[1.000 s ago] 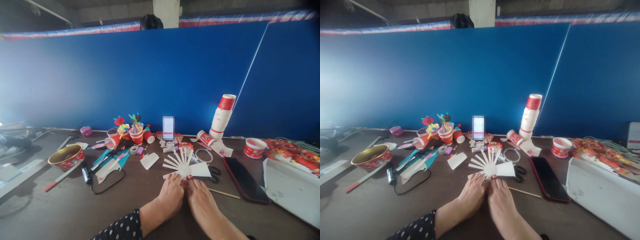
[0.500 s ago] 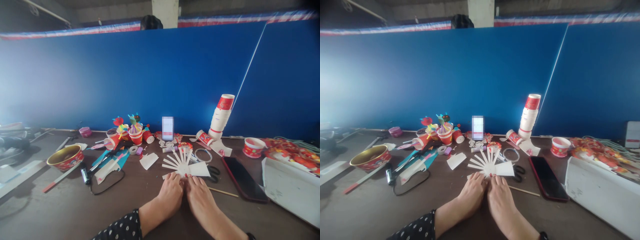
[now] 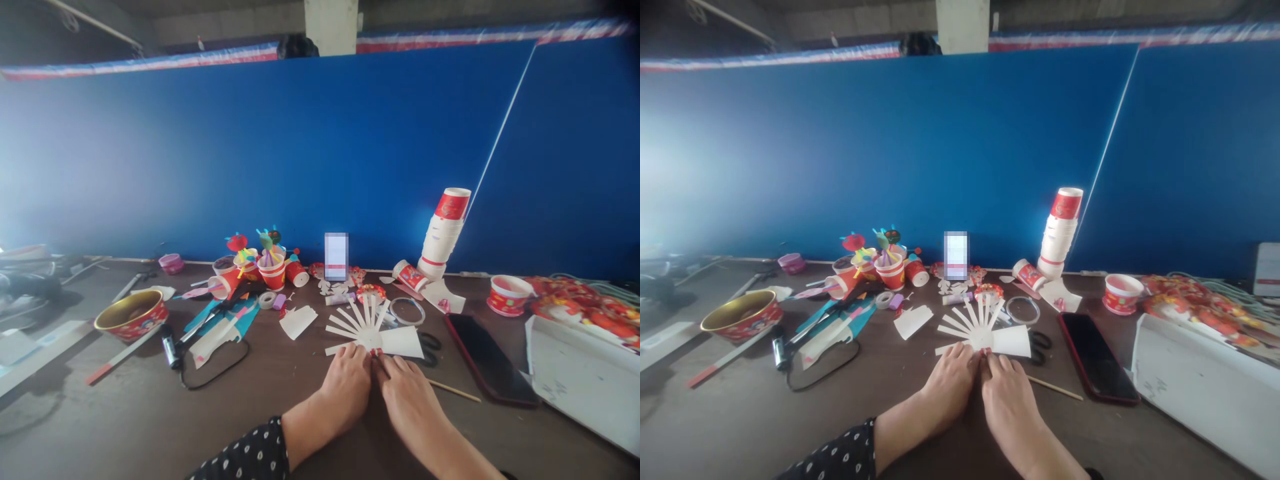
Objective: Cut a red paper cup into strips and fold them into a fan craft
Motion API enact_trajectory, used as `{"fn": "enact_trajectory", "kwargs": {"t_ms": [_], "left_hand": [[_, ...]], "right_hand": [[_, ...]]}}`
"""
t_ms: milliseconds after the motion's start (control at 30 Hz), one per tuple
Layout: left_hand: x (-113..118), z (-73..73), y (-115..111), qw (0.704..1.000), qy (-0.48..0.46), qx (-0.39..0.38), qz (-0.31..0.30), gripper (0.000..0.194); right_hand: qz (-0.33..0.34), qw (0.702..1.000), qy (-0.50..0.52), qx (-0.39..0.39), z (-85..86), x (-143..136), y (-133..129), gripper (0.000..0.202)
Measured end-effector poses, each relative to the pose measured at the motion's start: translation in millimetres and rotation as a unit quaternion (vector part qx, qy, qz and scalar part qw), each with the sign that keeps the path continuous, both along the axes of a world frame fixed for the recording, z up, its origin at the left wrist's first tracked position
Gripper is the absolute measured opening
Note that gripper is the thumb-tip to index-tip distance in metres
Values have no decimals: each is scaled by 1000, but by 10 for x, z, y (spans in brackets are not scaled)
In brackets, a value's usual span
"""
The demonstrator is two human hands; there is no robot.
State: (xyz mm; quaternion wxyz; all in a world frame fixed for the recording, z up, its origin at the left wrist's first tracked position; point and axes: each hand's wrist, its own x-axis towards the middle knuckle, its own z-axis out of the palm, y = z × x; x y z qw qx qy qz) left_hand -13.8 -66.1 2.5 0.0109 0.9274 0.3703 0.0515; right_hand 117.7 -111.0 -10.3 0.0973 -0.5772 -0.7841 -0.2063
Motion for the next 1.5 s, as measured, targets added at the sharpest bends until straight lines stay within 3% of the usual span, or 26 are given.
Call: {"fn": "enact_trajectory", "kwargs": {"t_ms": [367, 600, 767, 1100, 1300, 1500], "left_hand": [[15, -20, 22, 1000, 13, 15, -13, 31], [-21, -17, -11, 1000, -8, -4, 20, 34], [-28, -49, 3, 1000, -25, 4, 14, 40], [-38, -28, 46, 1000, -2, 8, -19, 36], [-64, -50, 37, 998, -54, -25, -8, 50], [-83, -90, 46, 997, -72, -27, -23, 42]], "right_hand": [[-2, 999, -50, 18, -14, -35, -22, 38], [-4, 999, -54, 6, -34, -17, -19, 39], [-7, 999, -34, 16, -53, 8, -28, 43], [10, 999, -8, 53, -125, -10, 6, 38], [23, 997, 5, 76, -117, -19, 42, 37], [30, 997, 27, 68, -155, 7, 75, 32]]}}
